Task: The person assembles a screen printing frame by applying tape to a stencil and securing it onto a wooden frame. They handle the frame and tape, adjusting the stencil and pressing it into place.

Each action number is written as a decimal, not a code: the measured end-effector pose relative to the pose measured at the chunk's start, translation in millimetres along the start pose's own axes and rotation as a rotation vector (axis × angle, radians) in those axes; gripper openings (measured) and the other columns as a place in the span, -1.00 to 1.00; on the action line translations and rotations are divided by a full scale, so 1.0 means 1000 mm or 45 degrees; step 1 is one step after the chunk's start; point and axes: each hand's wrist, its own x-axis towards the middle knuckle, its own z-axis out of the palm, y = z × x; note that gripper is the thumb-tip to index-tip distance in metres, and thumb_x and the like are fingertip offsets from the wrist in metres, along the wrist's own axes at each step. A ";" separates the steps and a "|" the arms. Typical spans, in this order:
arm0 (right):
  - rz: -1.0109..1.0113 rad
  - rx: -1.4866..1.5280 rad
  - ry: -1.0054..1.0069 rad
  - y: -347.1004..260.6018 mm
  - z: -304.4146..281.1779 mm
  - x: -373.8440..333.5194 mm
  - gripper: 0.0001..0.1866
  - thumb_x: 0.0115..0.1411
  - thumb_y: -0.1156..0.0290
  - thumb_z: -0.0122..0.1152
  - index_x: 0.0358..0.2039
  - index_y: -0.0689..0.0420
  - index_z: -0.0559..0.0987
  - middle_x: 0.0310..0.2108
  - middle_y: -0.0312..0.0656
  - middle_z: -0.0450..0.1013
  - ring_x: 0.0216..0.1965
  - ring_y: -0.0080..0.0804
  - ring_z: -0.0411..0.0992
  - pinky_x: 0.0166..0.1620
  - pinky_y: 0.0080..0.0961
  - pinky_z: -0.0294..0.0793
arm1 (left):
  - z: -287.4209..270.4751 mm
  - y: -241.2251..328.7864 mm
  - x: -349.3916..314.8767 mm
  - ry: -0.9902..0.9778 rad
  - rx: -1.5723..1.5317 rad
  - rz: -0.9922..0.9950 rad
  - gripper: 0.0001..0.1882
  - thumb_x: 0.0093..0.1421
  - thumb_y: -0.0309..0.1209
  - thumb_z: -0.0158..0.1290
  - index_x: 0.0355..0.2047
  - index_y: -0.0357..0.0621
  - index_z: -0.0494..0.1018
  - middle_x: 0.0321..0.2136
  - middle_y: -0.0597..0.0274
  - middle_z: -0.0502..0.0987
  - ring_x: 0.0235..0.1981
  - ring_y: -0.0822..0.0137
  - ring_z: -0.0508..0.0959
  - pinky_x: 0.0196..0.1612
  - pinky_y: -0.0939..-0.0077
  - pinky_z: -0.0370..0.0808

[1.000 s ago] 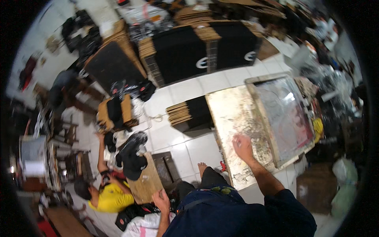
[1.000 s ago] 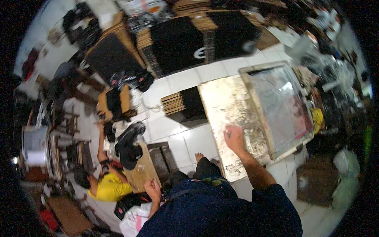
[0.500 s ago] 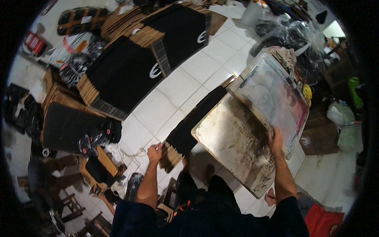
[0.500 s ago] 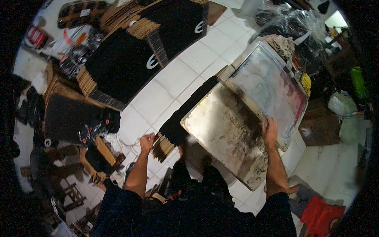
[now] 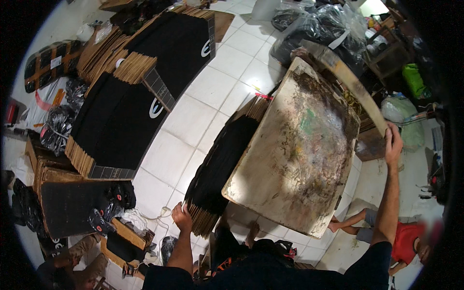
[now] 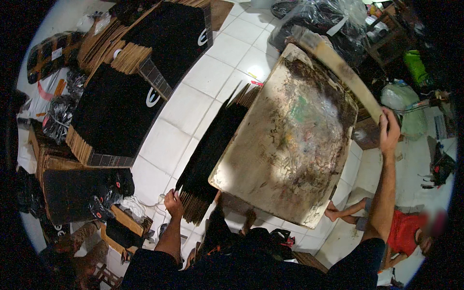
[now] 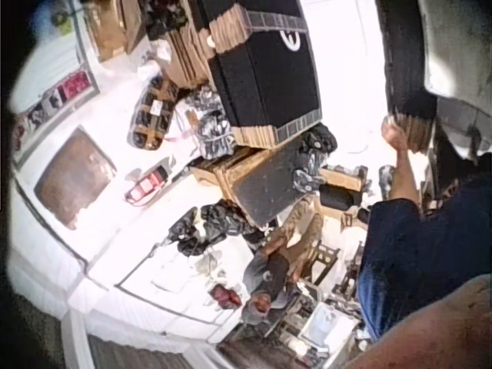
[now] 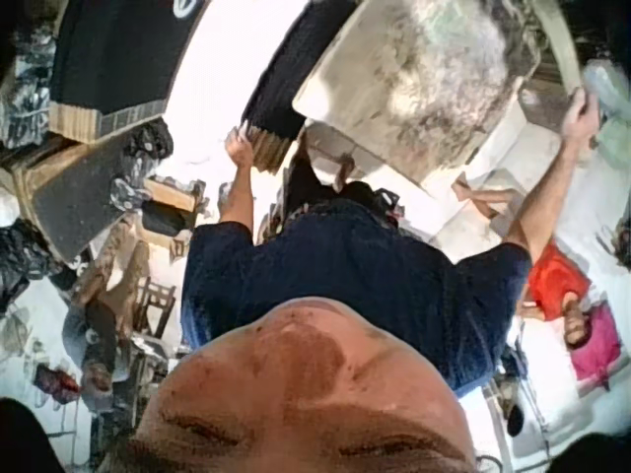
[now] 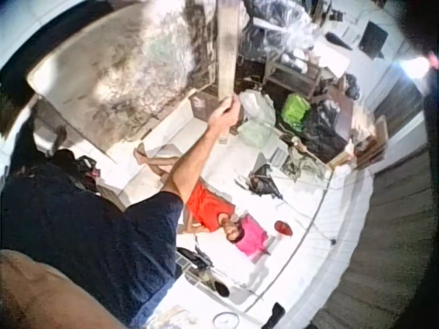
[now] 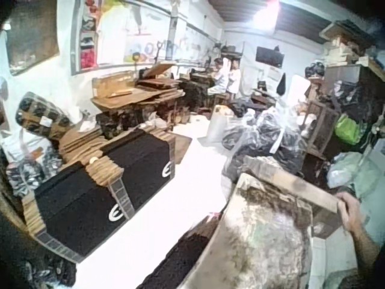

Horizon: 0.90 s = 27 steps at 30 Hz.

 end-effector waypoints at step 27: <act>-0.011 -0.242 0.200 0.113 -0.087 0.259 -0.25 0.42 -0.27 -0.13 0.27 0.10 0.53 0.23 0.00 0.47 0.27 -0.09 0.41 0.34 -0.27 0.29 | -0.664 0.052 0.081 0.718 -0.523 -0.341 -0.70 0.30 -0.20 0.18 -0.30 -0.24 0.59 -0.36 0.40 0.52 -0.31 0.43 0.45 -0.17 0.42 0.34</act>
